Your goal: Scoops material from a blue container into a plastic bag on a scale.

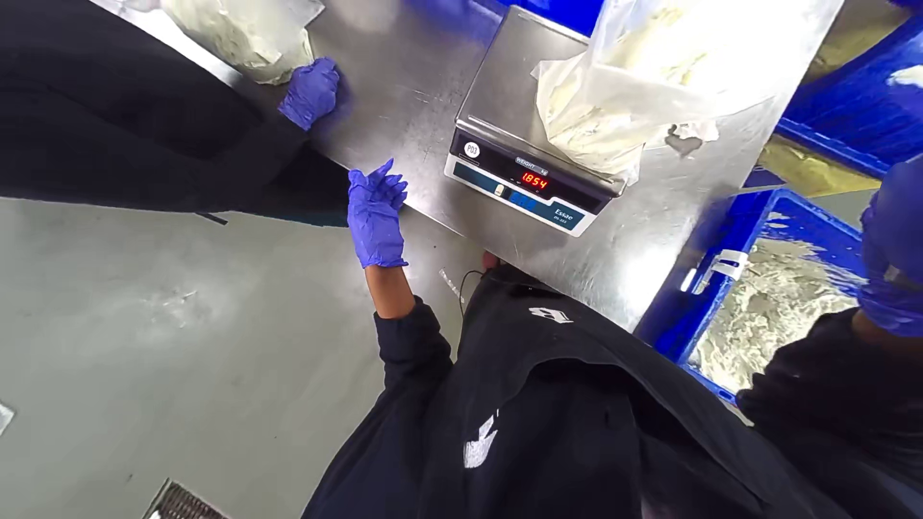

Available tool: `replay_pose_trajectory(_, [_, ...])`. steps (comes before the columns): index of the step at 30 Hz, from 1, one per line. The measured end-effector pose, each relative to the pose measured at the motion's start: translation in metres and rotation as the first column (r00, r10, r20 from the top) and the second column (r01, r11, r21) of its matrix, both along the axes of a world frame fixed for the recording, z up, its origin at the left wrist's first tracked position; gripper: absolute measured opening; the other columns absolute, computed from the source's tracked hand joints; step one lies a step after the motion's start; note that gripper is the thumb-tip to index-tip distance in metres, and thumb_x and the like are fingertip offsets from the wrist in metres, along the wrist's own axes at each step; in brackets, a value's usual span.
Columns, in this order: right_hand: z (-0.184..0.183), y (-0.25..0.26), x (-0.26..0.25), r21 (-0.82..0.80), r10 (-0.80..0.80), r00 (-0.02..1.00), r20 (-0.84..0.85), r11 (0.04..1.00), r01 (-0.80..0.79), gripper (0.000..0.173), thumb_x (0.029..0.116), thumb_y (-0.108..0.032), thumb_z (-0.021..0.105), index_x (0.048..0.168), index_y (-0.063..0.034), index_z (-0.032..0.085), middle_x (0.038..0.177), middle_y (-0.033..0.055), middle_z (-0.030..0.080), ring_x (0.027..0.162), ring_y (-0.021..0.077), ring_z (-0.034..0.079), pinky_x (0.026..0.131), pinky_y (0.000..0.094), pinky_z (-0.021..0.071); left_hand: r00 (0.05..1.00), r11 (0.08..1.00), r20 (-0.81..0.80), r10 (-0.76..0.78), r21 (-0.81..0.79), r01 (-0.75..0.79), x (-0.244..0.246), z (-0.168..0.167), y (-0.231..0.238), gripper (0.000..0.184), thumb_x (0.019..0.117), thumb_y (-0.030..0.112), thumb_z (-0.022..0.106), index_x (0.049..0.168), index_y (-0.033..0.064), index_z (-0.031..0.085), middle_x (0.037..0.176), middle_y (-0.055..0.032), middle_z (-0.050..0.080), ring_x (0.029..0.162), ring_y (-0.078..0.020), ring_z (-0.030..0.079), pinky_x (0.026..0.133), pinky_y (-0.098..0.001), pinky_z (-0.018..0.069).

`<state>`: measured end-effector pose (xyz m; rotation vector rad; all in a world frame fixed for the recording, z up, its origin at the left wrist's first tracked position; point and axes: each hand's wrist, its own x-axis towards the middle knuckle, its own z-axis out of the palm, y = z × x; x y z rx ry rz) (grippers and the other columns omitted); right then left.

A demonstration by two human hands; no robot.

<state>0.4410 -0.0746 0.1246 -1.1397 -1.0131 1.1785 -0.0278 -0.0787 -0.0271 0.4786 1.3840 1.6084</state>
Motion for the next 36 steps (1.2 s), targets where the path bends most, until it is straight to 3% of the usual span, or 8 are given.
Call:
replay_pose_trajectory(2, [-0.020, 0.001, 0.034, 0.067, 0.283, 0.959, -0.027, 0.958, -0.281, 0.025, 0.1079, -0.017, 0.046, 0.123, -0.0095, 0.064, 0.074, -0.0056, 0.062, 0.048, -0.0006, 0.051, 0.042, 0.0144, 0.0452, 1.000, 1.000, -0.003, 0.015, -0.003, -0.015, 0.004, -0.001, 0.002, 0.059, 0.1125, 0.037, 0.012, 0.118, 0.0078, 0.064, 0.089, 0.0004, 0.070, 0.083, -0.0102, 0.069, 0.080, -0.0272, 0.0573])
replay_pose_trajectory(8, [0.007, -0.033, 0.022, 0.008, 0.103, 0.965, -0.242, 0.995, -0.104, 0.032, 0.1102, -0.023, 0.039, 0.129, -0.0117, 0.063, 0.060, -0.0102, 0.051, 0.038, -0.0062, 0.039, 0.035, 0.0074, 0.0364, 0.999, 0.998, 0.011, -0.050, 0.037, 0.050, 0.016, 0.006, 0.013, 0.062, 0.1120, 0.036, 0.008, 0.114, 0.0079, 0.063, 0.085, 0.0016, 0.072, 0.081, -0.0101, 0.070, 0.080, -0.0283, 0.0587])
replay_pose_trajectory(11, [-0.006, -0.088, 0.071, 0.021, -0.206, 0.978, -0.005, 0.978, 0.206, 0.027, 0.1076, -0.024, 0.046, 0.122, -0.0170, 0.067, 0.061, -0.0125, 0.055, 0.037, -0.0057, 0.039, 0.034, 0.0087, 0.0346, 0.991, 0.991, 0.031, -0.126, 0.036, 0.125, 0.016, 0.005, 0.016, 0.067, 0.1109, 0.039, 0.003, 0.116, 0.0101, 0.062, 0.084, 0.0037, 0.073, 0.080, -0.0095, 0.071, 0.077, -0.0274, 0.0595])
replay_pose_trajectory(14, [-0.025, -0.141, 0.124, -0.066, -0.466, 0.768, 0.439, 0.836, 0.545, 0.019, 0.1080, -0.024, 0.047, 0.109, -0.0207, 0.065, 0.070, -0.0104, 0.066, 0.040, -0.0006, 0.045, 0.035, 0.0149, 0.0382, 0.990, 0.990, 0.001, -0.144, 0.003, 0.144, 0.018, 0.003, 0.014, 0.069, 0.1105, 0.038, 0.000, 0.118, 0.0083, 0.061, 0.087, 0.0025, 0.074, 0.081, -0.0110, 0.072, 0.079, -0.0290, 0.0599])
replay_pose_trajectory(20, [-0.129, -0.180, 0.225, -0.564, -0.144, 0.649, 0.747, 0.380, 0.733, 0.036, 0.1071, -0.034, 0.052, 0.129, -0.0098, 0.066, 0.082, 0.0055, 0.069, 0.048, 0.0067, 0.043, 0.046, 0.0291, 0.0401, 0.971, 0.982, -0.171, -0.169, -0.108, 0.152, 0.040, 0.023, 0.016, 0.067, 0.1106, 0.038, 0.001, 0.118, 0.0094, 0.062, 0.090, 0.0029, 0.073, 0.085, -0.0109, 0.071, 0.082, -0.0301, 0.0580])
replay_pose_trajectory(27, [-0.269, -0.152, 0.298, -0.695, 0.239, 0.655, 0.717, 0.168, 0.699, 0.031, 0.0982, -0.016, 0.058, 0.107, 0.0134, 0.065, 0.114, 0.0374, 0.064, 0.108, 0.0532, 0.064, 0.089, 0.0727, 0.0466, 0.960, 0.982, -0.280, 0.012, -0.179, -0.064, 0.110, 0.072, 0.014, 0.062, 0.1124, 0.030, 0.005, 0.109, 0.0062, 0.063, 0.077, 0.0024, 0.068, 0.070, -0.0097, 0.068, 0.071, -0.0250, 0.0573])
replay_pose_trajectory(31, [-0.331, -0.112, 0.281, -0.742, 0.062, 0.742, 0.668, 0.133, 0.657, 0.032, 0.0964, -0.015, 0.061, 0.115, 0.0115, 0.063, 0.116, 0.0313, 0.066, 0.104, 0.0445, 0.067, 0.089, 0.0634, 0.0515, 0.954, 0.994, -0.294, -0.062, 0.066, 0.085, 0.080, 0.043, -0.009, 0.049, 0.1131, 0.027, 0.018, 0.113, 0.0028, 0.061, 0.080, 0.0005, 0.069, 0.079, -0.0120, 0.070, 0.076, -0.0274, 0.0586])
replay_pose_trajectory(36, [-0.345, -0.100, 0.269, -0.799, -0.248, 0.804, 0.540, 0.151, 0.583, 0.028, 0.1011, -0.021, 0.061, 0.111, 0.0046, 0.067, 0.091, 0.0129, 0.067, 0.070, 0.0165, 0.059, 0.068, 0.0367, 0.0498, 0.947, 0.997, -0.313, -0.066, -0.048, 0.054, 0.084, 0.040, -0.008, 0.055, 0.1124, 0.035, 0.015, 0.116, 0.0057, 0.061, 0.084, 0.0016, 0.069, 0.081, -0.0118, 0.070, 0.078, -0.0288, 0.0587])
